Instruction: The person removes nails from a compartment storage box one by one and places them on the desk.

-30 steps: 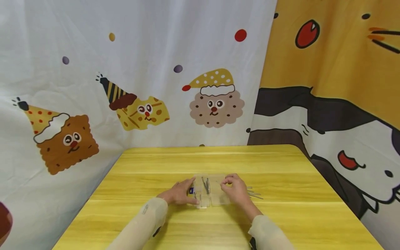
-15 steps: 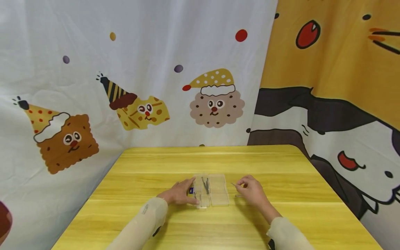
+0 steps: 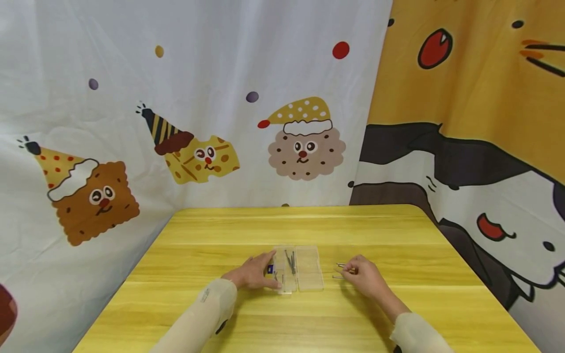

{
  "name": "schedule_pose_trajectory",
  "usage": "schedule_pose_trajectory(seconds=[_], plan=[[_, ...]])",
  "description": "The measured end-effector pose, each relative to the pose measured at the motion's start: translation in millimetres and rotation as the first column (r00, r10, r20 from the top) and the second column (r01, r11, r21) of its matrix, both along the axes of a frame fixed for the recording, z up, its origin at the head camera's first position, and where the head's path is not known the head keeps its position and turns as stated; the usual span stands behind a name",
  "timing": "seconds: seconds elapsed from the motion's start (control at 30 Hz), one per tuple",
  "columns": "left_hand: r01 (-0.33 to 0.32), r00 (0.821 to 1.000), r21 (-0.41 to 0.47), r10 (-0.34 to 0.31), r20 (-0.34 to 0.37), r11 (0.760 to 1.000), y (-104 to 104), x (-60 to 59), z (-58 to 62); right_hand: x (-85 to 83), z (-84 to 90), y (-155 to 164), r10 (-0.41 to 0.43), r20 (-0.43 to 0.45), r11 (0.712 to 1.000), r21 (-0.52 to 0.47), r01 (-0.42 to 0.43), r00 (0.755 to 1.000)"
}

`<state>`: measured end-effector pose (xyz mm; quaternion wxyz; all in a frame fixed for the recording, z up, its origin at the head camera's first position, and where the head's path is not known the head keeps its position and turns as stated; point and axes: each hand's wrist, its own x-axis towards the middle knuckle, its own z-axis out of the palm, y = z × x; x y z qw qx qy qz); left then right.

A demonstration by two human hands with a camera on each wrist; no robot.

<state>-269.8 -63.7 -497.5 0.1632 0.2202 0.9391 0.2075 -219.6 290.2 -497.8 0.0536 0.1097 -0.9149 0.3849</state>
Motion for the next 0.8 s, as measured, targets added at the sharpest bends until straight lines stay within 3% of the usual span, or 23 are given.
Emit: schedule_pose_trajectory(seconds=[0.37,0.8], plan=[[-0.005,1.0,0.004,0.005,0.006,1.0,0.0,0.8,0.5,1.5,-7.8,6.8,0.049,0.002,0.995,0.083,-0.049,0.999],[-0.014,1.0,0.013,0.014,-0.005,1.0,1.7,1.3,0.9,0.1,-14.9,9.4,0.032,0.005,0.993,0.111,-0.033,0.999]])
